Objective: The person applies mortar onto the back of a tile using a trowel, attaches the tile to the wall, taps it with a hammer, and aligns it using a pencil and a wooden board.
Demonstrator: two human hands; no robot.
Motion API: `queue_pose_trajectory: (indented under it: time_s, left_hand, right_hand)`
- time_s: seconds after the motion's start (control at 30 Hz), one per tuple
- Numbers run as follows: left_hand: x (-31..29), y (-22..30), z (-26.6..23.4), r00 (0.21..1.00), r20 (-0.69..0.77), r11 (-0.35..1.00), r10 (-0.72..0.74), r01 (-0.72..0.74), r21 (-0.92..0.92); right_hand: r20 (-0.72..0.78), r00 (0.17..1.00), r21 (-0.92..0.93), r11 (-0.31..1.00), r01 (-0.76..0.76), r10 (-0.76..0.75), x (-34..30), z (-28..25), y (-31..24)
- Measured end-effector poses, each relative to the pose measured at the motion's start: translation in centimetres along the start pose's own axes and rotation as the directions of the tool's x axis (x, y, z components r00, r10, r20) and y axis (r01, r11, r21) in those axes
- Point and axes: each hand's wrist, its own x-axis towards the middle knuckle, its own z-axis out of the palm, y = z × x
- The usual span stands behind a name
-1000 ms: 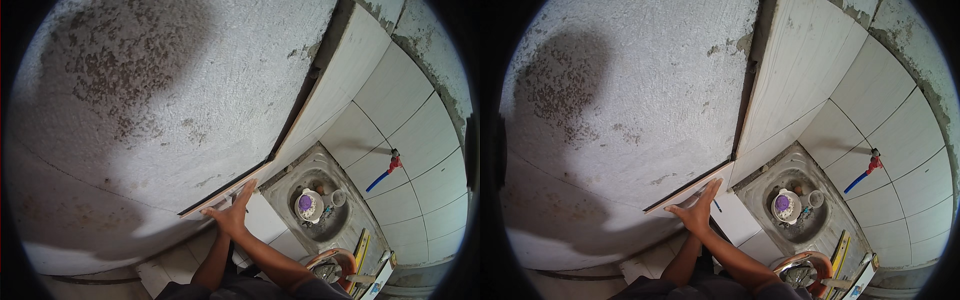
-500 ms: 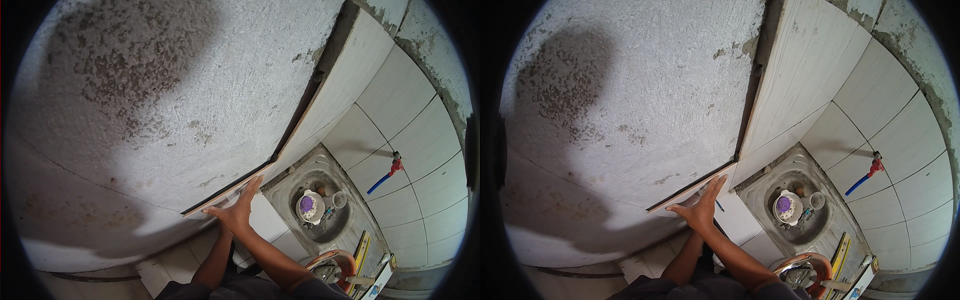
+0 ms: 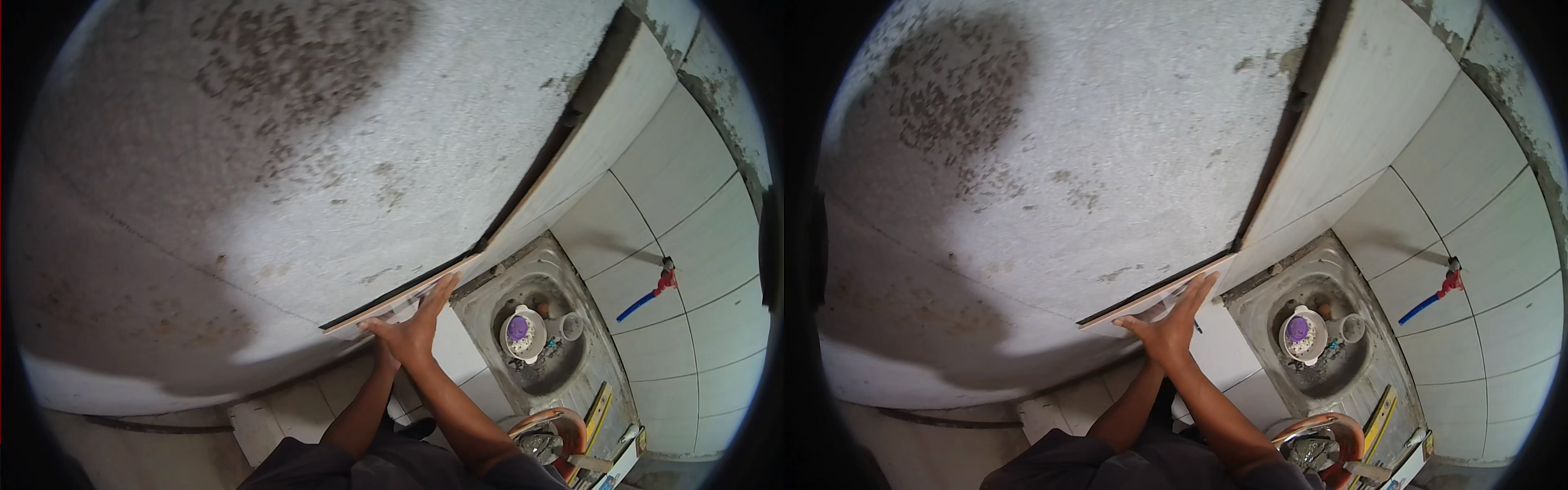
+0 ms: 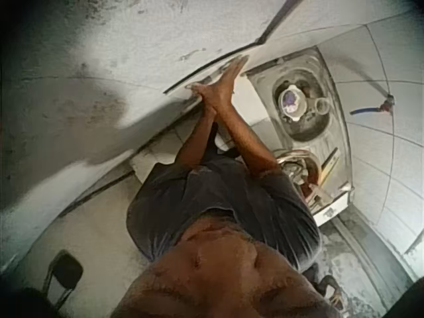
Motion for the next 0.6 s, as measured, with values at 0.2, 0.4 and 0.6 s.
queue_pose_trajectory:
  time_s: [0.2,0.4,0.6]
  left_hand:
    - [-0.2,-0.4,-1.9,0.997,-0.021,0.996,0.072,-0.071,0.046]
    - [1.0,0.1,-3.5,0.996,-0.056,0.991,0.074,-0.067,0.117]
    - [2.0,-0.1,-4.5,0.998,-0.058,0.979,0.036,-0.024,0.204]
  right_hand:
    - [0.045,0.996,-0.066,0.995,-0.07,0.073,0.0,-0.3,-0.5]
    - [0.005,0.999,0.03,0.999,-0.039,0.039,-0.1,-0.1,0.0]
    - [-0.011,1.0,-0.001,1.0,-0.018,0.018,0.0,-0.1,0.2]
